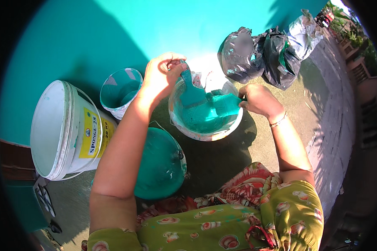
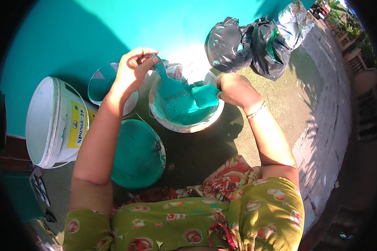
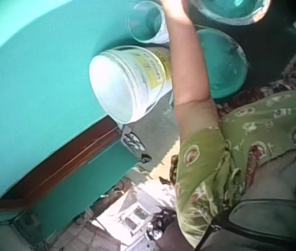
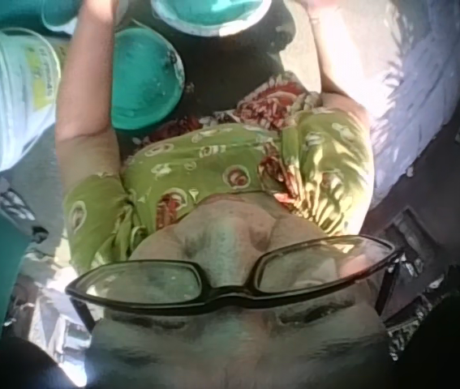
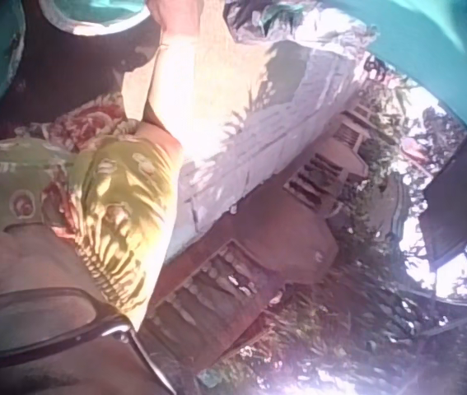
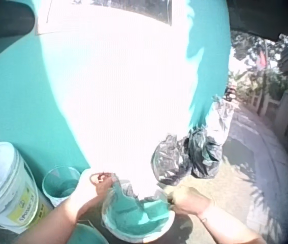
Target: The person mixes green paint between several buckets using a brush and their hands.
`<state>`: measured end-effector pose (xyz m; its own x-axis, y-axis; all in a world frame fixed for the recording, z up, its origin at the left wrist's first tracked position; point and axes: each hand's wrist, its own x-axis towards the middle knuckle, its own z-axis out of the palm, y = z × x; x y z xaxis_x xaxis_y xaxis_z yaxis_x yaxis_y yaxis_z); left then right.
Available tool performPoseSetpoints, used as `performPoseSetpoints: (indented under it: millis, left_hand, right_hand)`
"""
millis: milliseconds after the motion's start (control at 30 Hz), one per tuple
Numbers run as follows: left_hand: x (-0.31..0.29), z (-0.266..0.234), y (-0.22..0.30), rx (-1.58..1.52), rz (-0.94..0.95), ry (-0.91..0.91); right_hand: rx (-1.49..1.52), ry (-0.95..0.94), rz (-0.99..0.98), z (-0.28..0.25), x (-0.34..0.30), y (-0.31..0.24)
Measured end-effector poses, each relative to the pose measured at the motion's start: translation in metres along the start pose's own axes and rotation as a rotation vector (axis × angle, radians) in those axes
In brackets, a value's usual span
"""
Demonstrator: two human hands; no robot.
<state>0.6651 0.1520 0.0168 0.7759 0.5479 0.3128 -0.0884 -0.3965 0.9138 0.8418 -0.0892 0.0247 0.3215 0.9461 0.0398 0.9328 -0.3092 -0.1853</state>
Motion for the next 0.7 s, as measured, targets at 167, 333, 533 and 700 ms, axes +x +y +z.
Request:
performPoseSetpoints:
  millis: [167, 333, 533, 700]
  left_hand:
    - [0.015, -0.022, 0.052, -0.239, 0.034, 0.013]
    - [0.019, -0.044, 0.084, -0.299, 0.103, 0.111]
    - [0.018, -0.060, 0.114, -0.322, 0.129, 0.206]
    - [0.014, -0.067, 0.129, -0.345, 0.128, 0.213]
  right_hand:
    - [-0.229, -0.240, 0.115, 0.054, 0.028, -0.016]
    - [-0.067, -0.262, 0.123, 0.070, 0.044, -0.010]
    - [1.070, -0.092, 0.108, -0.006, 0.040, 0.025]
    - [1.082, 0.223, -0.152, -0.054, 0.026, -0.011]
